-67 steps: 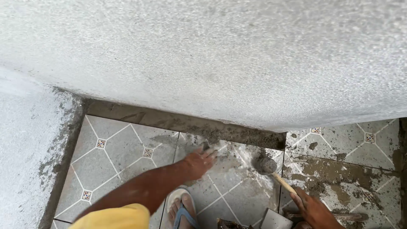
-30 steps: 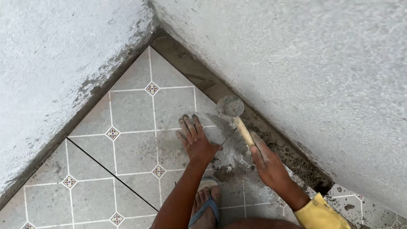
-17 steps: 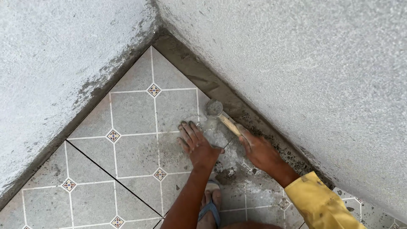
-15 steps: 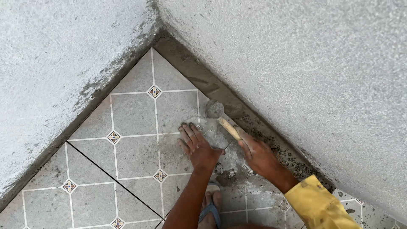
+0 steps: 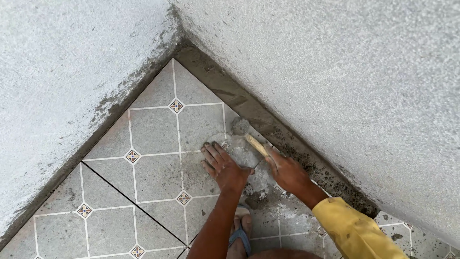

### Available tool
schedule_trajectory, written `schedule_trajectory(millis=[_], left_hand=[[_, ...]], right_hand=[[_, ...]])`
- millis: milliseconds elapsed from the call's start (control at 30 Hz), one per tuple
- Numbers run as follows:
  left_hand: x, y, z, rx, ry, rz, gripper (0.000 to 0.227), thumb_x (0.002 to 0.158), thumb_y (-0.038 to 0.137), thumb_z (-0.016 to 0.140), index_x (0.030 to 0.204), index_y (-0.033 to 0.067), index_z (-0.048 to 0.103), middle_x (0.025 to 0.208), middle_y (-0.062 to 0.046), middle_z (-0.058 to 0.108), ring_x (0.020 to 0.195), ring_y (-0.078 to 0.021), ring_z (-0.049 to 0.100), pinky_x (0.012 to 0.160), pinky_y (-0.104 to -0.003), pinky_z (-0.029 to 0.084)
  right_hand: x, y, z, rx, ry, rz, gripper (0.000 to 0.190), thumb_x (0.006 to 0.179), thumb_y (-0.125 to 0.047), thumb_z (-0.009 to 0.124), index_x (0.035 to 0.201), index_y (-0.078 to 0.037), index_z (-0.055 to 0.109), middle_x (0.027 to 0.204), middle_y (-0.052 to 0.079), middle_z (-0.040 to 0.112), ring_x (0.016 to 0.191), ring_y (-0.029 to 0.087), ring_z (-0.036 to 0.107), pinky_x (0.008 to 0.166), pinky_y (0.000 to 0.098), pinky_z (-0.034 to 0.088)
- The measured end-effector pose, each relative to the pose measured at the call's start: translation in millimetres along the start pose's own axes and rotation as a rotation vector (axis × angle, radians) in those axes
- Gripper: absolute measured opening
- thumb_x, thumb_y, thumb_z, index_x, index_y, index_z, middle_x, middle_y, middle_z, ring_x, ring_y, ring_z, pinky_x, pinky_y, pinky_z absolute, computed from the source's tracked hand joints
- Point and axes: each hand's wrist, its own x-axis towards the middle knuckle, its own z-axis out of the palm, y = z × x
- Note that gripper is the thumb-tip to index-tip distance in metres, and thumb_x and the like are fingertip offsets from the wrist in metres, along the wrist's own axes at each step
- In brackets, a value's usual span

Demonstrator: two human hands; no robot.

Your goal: Installing tiles on a floor using mortar and a rubber mallet.

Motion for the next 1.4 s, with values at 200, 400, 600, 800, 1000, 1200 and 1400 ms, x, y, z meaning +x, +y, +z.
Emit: schedule_trajectory(millis=[200,400,600,800,1000,1200,1400], left_hand=[[0.2,1.1,2.1,0.04,-0.007,-0.011,0.15,0.068,0.056,0.091,0.158,-0.0065,-0.011,0.168,-0.028,-0.019,0.155,-0.0397,-0.025,0.124,-0.053,-0.011],[-3.4,0.4,3.1,0.036,0.011,-0.004,0.153,0.066,0.057,0.091,0.159,-0.0049,-0.013,0.168,-0.027,-0.021,0.155,-0.0375,-0.026,0.126,-0.052,-0.011],[1.0,-2.6,6.7,0.082,0.048,0.024,0.159,0.063,0.059,0.093,0.159,-0.0052,-0.017,0.168,-0.028,-0.022,0.155,-0.04,-0.025,0.125,-0.055,-0.009],[5.0,-24.2,29.7,0.196,0.145,0.133,0.152,0.066,0.068,0.086,0.16,-0.0009,-0.012,0.169,-0.028,-0.017,0.156,-0.0405,-0.02,0.125,-0.057,-0.004],[0.6,-25.0,61.1,0.351,0.217,0.323,0.131,0.076,0.068,0.078,0.158,-0.0005,0.004,0.167,-0.031,-0.006,0.156,-0.0461,-0.008,0.123,-0.06,0.001],[-90.6,84.2,56.4,1.017,-0.135,0.912,0.093,0.095,0.038,0.066,0.162,0.0057,0.01,0.164,-0.018,0.02,0.151,-0.0352,0.026,0.127,-0.05,0.015],[-207.8,195.4,135.7,1.599,-0.793,1.035,0.073,0.102,0.033,0.06,0.158,0.0009,0.025,0.165,-0.02,0.027,0.154,-0.0344,0.025,0.128,-0.05,0.014]], right_hand=[[-1.2,29.2,21.0,0.065,0.319,-0.407,0.051,0.116,-0.04,0.032,0.151,-0.005,0.043,0.112,0.031,0.066,0.062,0.034,0.069,0.062,0.0505,0.056],[-13.0,25.9,15.8,0.034,0.011,0.046,0.061,0.104,-0.048,0.03,0.158,-0.02,0.035,0.081,0.02,0.071,0.062,0.033,0.068,0.073,0.0519,0.054],[-90.9,58.3,-23.0,0.297,0.084,0.039,0.07,0.098,-0.058,0.026,0.157,-0.022,0.034,0.076,0.011,0.067,0.061,0.025,0.064,0.067,0.0472,0.057],[-230.4,192.2,15.1,0.318,-0.142,0.452,0.083,0.091,-0.072,0.021,0.163,-0.031,0.027,0.075,0.017,0.064,0.064,0.031,0.058,0.069,0.0488,0.056],[-383.8,307.5,134.2,0.326,-0.157,0.611,0.077,0.093,-0.071,0.03,0.153,-0.025,0.039,0.091,0.006,0.069,0.093,0.024,0.064,0.085,0.0448,0.056],[-447.5,305.8,262.9,0.852,0.125,0.681,0.075,0.093,-0.067,0.043,0.146,-0.015,0.047,0.107,0.01,0.066,0.103,0.025,0.061,0.09,0.0447,0.053],[-423.1,268.8,299.8,1.514,0.571,1.019,0.068,0.096,-0.055,0.057,0.146,-0.009,0.05,0.091,0.021,0.063,0.074,0.028,0.063,0.062,0.0457,0.05]])
